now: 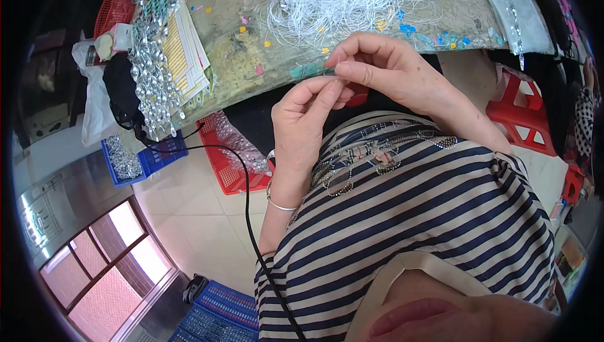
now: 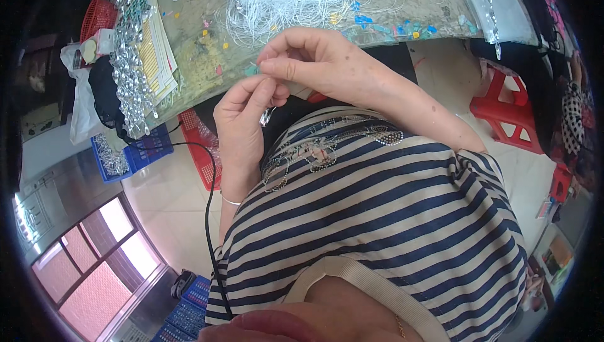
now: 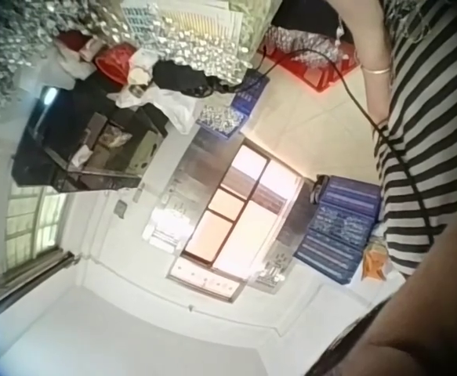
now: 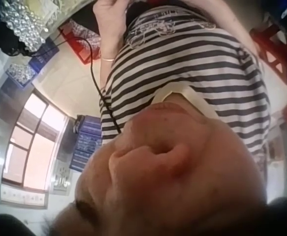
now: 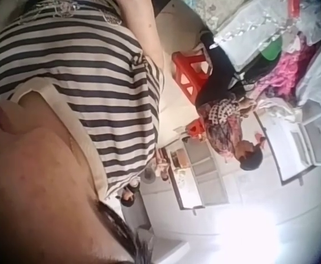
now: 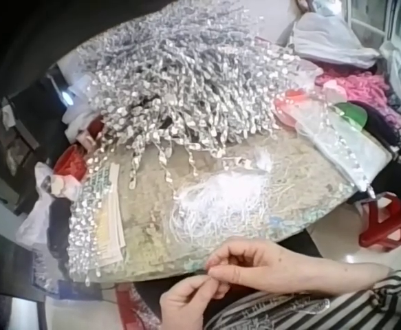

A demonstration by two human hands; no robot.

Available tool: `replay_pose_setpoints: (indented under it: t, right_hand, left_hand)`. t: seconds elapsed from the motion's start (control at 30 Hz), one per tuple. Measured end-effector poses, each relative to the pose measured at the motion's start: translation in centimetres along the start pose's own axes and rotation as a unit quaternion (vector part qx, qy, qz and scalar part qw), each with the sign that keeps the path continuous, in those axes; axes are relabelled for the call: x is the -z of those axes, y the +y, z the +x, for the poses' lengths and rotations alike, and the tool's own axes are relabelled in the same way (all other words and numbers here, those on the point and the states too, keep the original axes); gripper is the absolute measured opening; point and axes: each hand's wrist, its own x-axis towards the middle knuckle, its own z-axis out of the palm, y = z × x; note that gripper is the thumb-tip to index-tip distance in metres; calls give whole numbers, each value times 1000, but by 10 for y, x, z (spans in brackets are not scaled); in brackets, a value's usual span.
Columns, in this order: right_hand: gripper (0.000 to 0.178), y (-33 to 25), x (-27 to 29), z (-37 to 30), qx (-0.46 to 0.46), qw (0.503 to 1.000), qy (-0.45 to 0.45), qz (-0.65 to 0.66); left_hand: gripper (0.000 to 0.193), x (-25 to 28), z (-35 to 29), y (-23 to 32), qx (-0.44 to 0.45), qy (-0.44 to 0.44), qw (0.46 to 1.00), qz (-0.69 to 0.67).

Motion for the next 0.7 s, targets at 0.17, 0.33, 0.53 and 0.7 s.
replay_pose_setpoints:
  t: [0.17, 0.33, 0.53, 0.7]
  right_hand:
    - [15, -2, 1, 1, -34, 999, 25, 7]
    - [13, 3, 5, 4, 39, 995, 43, -79]
    - [11, 4, 6, 5, 70, 992, 26, -106]
    - [11, 2, 6, 6, 73, 989, 3, -129]
  left_hand:
    - [18, -1, -1, -2, 28, -9, 1000, 3]
    - [18, 0, -1, -1, 36, -5, 999, 8]
    - [18, 0, -1, 0, 59, -15, 998, -8]
    - [17, 0, -2, 0, 61, -29, 998, 3]
